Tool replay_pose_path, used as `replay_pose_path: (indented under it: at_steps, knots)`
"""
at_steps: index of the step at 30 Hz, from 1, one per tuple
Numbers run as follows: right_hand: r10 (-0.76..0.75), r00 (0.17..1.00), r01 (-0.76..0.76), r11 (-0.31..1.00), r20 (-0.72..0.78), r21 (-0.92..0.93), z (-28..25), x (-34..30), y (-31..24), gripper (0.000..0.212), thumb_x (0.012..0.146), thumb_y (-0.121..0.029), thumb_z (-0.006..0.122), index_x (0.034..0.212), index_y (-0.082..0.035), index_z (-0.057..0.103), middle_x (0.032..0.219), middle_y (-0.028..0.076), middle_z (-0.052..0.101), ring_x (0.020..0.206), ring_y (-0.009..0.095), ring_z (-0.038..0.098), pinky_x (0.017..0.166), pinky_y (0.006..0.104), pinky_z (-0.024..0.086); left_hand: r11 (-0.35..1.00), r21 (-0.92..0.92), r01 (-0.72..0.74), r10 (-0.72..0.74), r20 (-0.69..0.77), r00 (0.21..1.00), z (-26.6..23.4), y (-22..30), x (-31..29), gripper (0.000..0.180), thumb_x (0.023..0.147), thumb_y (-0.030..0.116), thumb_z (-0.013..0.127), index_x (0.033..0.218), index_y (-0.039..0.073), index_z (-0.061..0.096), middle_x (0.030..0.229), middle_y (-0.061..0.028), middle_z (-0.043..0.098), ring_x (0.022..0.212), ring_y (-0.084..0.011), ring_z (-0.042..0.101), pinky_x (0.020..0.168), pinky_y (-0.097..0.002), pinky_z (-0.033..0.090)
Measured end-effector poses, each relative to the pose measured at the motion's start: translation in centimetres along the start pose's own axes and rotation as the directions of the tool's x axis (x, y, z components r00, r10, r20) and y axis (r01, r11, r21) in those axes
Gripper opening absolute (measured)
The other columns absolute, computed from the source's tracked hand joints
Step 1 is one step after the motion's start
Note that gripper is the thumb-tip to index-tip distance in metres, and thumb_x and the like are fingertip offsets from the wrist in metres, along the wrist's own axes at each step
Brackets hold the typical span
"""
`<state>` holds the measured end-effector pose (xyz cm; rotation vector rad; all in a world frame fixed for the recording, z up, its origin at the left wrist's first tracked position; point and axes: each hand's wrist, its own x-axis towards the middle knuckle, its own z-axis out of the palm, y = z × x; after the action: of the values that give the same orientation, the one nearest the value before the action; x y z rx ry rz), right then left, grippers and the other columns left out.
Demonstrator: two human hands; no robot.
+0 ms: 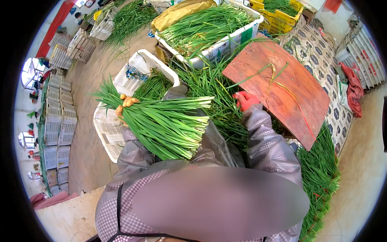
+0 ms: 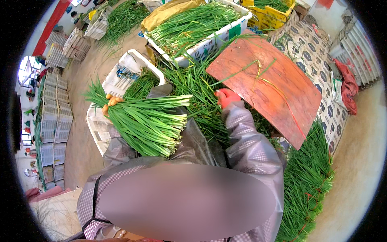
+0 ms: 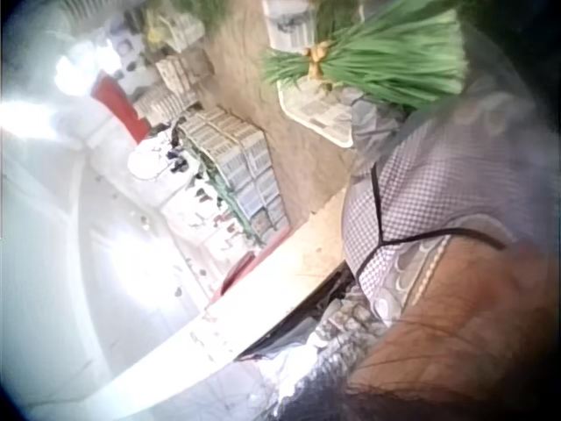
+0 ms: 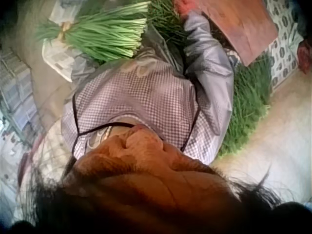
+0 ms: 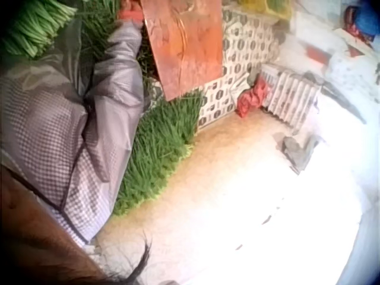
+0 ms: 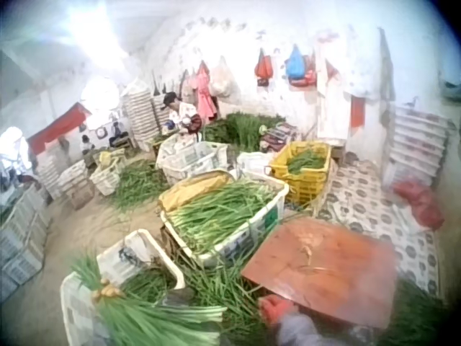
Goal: The person bundles green leaf vegetables by taking a bunch from a basket, gathering them into a bundle, and securing it with a red string.
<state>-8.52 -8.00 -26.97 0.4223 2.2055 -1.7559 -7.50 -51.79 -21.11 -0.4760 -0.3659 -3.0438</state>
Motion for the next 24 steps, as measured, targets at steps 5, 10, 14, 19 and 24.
replay_pose_path:
  at_steps: [5,10,14,19,24]
  knots:
    - [-0.305,0.845,0.215,0.946,0.440,0.244,3.1,-1.1,0.2,0.049,0.078,-0.035,0.077,0.115,-0.004,0.066,0.106,0.007,0.069,0.098,0.015,0.062,0.090,0.0295,0.047,1.000,-0.023,-0.018,0.018,-0.004,1.000,-0.6,-0.3,0.0,0.038,0.081,0.011,0.062,0.116,0.003,0.048,0.089,-0.0024,0.052,0.091,-0.0170,0.055,0.106,-0.0357,0.039]
    - [-0.216,0.929,0.072,0.902,0.301,0.426,9.0,-0.5,0.0,0.029,0.080,-0.019,0.075,0.101,0.000,0.070,0.090,0.007,0.071,0.079,0.014,0.064,0.073,0.0296,0.052,1.000,-0.011,-0.006,0.006,-0.011,1.000,-0.3,-0.8,0.5,0.037,0.082,0.012,0.063,0.115,0.003,0.049,0.089,-0.0028,0.054,0.091,-0.0171,0.055,0.105,-0.0365,0.039]
    - [-0.239,0.953,0.209,0.963,0.186,0.170,5.0,0.5,0.9,0.026,0.078,-0.030,0.073,0.085,-0.005,0.072,0.078,0.007,0.070,0.071,0.014,0.062,0.069,0.0292,0.050,0.999,0.048,0.006,-0.004,-0.047,0.999,-0.3,-0.4,0.5,0.036,0.084,0.012,0.060,0.117,0.001,0.050,0.090,-0.0035,0.057,0.092,-0.0176,0.056,0.104,-0.0364,0.040]
    - [0.173,0.974,0.084,0.330,0.147,-0.940,-2.7,-2.3,0.6,0.050,0.078,-0.033,0.071,0.122,-0.011,0.060,0.120,0.016,0.062,0.111,0.026,0.061,0.090,0.0394,0.049,0.989,0.141,-0.036,0.054,-0.126,0.991,-0.7,0.2,0.3,0.034,0.085,0.013,0.060,0.116,0.000,0.053,0.090,-0.0045,0.059,0.093,-0.0193,0.058,0.103,-0.0364,0.041]
    - [-0.284,0.834,0.223,0.958,0.473,0.181,3.7,-4.8,-2.6,0.033,0.090,-0.026,0.064,0.114,-0.005,0.063,0.100,0.007,0.066,0.080,0.015,0.062,0.072,0.0327,0.051,0.987,0.151,0.045,-0.017,-0.179,0.984,-1.5,0.2,1.1,0.032,0.086,0.014,0.059,0.114,0.000,0.056,0.091,-0.0079,0.064,0.091,-0.0202,0.061,0.103,-0.0355,0.041]
